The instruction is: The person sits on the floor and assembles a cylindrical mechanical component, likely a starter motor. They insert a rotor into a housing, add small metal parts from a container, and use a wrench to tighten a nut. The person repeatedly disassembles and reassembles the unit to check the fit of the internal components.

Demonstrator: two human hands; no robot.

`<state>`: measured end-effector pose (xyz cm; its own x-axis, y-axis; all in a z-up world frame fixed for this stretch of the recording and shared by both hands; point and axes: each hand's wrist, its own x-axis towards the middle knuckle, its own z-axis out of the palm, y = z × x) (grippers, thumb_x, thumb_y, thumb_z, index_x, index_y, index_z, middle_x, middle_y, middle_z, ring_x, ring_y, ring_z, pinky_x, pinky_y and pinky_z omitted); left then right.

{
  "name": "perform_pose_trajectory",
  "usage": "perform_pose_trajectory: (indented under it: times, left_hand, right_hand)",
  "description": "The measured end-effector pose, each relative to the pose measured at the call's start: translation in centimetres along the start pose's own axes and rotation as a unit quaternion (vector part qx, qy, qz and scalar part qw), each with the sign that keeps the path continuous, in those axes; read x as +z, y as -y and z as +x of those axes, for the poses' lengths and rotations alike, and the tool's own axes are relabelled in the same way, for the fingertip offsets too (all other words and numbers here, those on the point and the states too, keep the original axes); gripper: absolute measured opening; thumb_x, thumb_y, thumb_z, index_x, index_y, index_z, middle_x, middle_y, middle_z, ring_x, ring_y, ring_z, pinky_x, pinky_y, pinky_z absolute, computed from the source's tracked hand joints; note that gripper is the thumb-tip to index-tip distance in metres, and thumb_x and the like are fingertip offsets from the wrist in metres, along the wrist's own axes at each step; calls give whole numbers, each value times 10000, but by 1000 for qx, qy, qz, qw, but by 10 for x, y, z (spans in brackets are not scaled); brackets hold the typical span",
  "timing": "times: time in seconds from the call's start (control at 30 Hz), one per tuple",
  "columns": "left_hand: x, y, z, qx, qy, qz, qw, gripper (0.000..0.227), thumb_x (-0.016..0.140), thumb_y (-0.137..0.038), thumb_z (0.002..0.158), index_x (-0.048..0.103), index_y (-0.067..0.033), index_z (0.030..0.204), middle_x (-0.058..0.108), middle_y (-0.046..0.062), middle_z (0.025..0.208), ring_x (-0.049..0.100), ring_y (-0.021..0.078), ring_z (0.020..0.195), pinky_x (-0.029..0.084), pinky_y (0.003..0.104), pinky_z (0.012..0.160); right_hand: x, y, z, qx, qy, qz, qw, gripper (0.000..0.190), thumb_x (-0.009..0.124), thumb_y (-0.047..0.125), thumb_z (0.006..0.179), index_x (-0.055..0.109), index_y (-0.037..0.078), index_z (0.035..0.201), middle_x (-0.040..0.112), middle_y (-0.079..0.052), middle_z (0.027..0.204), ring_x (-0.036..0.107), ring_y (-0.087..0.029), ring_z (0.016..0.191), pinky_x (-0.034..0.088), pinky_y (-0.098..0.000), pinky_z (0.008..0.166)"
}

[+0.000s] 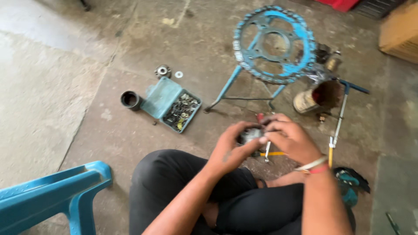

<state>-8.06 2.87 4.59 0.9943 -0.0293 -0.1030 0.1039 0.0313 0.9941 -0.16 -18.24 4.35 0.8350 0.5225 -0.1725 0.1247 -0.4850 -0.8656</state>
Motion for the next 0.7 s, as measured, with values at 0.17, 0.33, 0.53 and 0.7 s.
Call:
perform_pose_trajectory:
  times: [0.17,0.33,0.53,0.7]
  left_hand:
    - [-14,12,32,-131,82,5,988,515,756,-475,848,777,-19,1086,696,28,688,653,113,588,523,274,521]
    - [-5,58,31,-268,72,-211,937,537,660,-544,928,759,-24,1020,654,24,669,574,124,492,383,275,418]
    - [7,71,36,-281,44,-308,908,524,665,-544,935,730,-38,1057,661,32,754,596,152,550,433,312,453]
    - [0,77,31,-256,43,-80,962,583,653,-617,886,764,-101,1133,738,112,824,662,174,657,523,317,623]
  right_hand:
    - [-1,-5,3,22,-1,-87,996,190,700,160,822,757,27,946,679,-106,1104,673,-213,965,533,-311,816]
    - [10,-5,19,9,-5,-256,967,222,762,183,782,778,39,950,738,-104,975,714,-243,893,548,-346,792]
    - [16,4,21,175,-18,-213,961,268,726,196,845,763,66,1077,760,-90,916,749,-203,802,574,-350,749]
    - [21,-27,25,222,-16,-167,960,249,726,93,862,750,21,1099,801,-112,929,746,-155,821,596,-333,764]
